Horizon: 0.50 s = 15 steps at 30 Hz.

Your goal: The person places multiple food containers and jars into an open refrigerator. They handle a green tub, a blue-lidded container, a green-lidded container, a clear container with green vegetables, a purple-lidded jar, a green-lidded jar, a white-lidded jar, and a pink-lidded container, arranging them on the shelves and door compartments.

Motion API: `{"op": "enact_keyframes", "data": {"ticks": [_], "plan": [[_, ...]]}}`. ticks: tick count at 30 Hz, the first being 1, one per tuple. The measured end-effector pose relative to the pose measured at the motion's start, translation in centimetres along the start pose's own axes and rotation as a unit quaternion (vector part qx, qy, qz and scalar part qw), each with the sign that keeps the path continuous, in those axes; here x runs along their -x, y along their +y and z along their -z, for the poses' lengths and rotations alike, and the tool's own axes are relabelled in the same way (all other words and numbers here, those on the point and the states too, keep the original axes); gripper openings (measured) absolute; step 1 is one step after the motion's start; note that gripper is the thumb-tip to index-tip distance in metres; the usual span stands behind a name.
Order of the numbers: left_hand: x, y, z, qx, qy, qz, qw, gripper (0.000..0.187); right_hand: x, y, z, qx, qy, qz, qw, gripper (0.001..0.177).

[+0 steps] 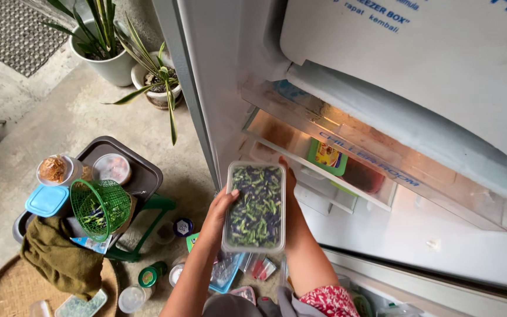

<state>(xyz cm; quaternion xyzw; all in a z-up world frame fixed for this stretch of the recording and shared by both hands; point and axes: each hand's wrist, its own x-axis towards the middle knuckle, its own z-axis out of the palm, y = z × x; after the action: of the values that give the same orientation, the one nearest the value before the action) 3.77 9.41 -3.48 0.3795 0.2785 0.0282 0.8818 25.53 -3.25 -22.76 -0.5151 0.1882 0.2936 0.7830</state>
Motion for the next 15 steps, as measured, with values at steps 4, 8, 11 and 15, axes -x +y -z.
{"op": "enact_keyframes", "data": {"ticks": [4, 8, 11, 15], "plan": [[1.2, -0.3, 1.6, 0.016, 0.000, 0.009, 1.000, 0.055, -7.7, 0.2, 2.1, -0.044, -0.012, 0.040, 0.998, 0.040], [1.9, -1.0, 3.3, 0.032, -0.002, 0.015, 0.999, 0.058, -11.7, -0.7, 2.8, -0.122, -0.197, 0.078, 0.970, 0.041], [1.9, -1.5, 4.1, 0.035, 0.015, 0.018, 0.999, 0.062, -12.2, -2.9, 1.6, -0.100, -0.059, 0.062, 0.991, 0.035], [1.8, -3.2, 5.4, 0.021, 0.029, 0.010, 0.999, 0.064, -9.9, -4.0, 0.9, -0.081, -0.141, 0.065, 0.985, 0.025]]}}
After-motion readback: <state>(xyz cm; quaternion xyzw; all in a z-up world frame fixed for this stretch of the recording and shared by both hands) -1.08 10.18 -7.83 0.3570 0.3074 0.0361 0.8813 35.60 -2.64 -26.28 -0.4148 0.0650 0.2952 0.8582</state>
